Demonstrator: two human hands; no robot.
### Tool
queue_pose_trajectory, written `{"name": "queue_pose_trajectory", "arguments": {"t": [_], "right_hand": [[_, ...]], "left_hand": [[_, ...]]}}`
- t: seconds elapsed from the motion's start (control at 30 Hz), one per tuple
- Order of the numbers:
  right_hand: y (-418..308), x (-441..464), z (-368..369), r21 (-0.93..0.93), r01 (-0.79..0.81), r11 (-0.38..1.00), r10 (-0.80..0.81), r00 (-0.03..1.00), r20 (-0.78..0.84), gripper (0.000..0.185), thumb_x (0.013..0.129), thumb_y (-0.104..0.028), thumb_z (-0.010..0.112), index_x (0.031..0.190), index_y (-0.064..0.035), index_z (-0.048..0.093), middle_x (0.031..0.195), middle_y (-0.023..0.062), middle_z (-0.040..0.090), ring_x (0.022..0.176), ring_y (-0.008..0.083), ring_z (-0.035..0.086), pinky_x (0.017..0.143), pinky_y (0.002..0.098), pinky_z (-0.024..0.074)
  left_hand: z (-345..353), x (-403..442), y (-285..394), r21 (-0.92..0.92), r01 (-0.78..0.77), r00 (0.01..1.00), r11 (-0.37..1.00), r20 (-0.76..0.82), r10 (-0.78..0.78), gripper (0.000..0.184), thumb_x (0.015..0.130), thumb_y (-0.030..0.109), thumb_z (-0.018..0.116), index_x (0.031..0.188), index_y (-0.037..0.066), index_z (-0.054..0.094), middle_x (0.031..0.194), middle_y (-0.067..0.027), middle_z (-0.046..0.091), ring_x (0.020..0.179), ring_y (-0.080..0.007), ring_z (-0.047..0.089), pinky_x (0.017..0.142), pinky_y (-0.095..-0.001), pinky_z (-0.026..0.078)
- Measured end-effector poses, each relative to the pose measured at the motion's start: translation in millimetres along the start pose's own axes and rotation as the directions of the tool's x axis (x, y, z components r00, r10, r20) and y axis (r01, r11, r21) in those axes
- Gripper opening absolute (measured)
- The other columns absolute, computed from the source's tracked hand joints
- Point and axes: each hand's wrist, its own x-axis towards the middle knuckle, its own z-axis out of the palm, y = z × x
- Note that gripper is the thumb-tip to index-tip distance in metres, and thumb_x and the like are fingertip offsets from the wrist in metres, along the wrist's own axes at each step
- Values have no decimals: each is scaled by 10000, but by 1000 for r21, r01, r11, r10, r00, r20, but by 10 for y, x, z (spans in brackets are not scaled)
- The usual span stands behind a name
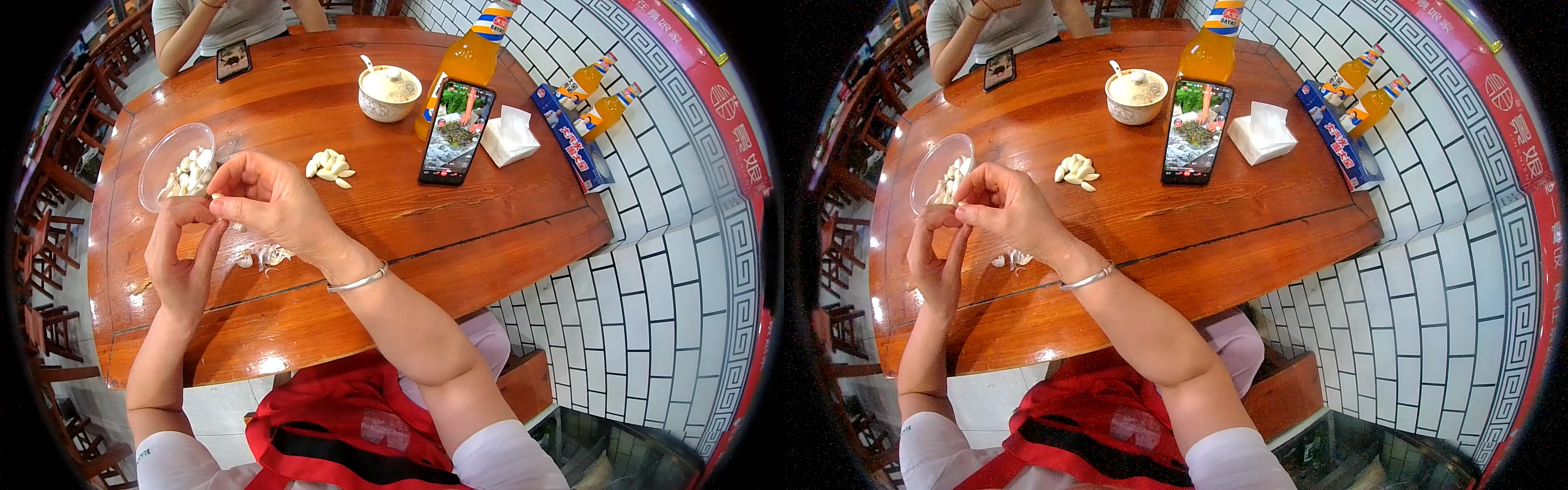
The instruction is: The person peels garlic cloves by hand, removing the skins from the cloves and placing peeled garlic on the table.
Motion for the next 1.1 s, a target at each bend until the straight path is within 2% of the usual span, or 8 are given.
{"name": "queue_pose_trajectory", "arguments": {"t": [1.1], "right_hand": [[9, -3, 1, -32, 9, 999, -9, 1000, -4, 158, 857, -55, 676, 993, -25, 601, 908, 13, 623, 818, 68, 600, 751, 208, 517]], "left_hand": [[18, -4, 3, -9, 21, 1000, 1000, -4, -22, 215, 750, -94, 711, 894, -5, 579, 891, -105, 625, 810, -193, 606, 736, -275, 476]]}}
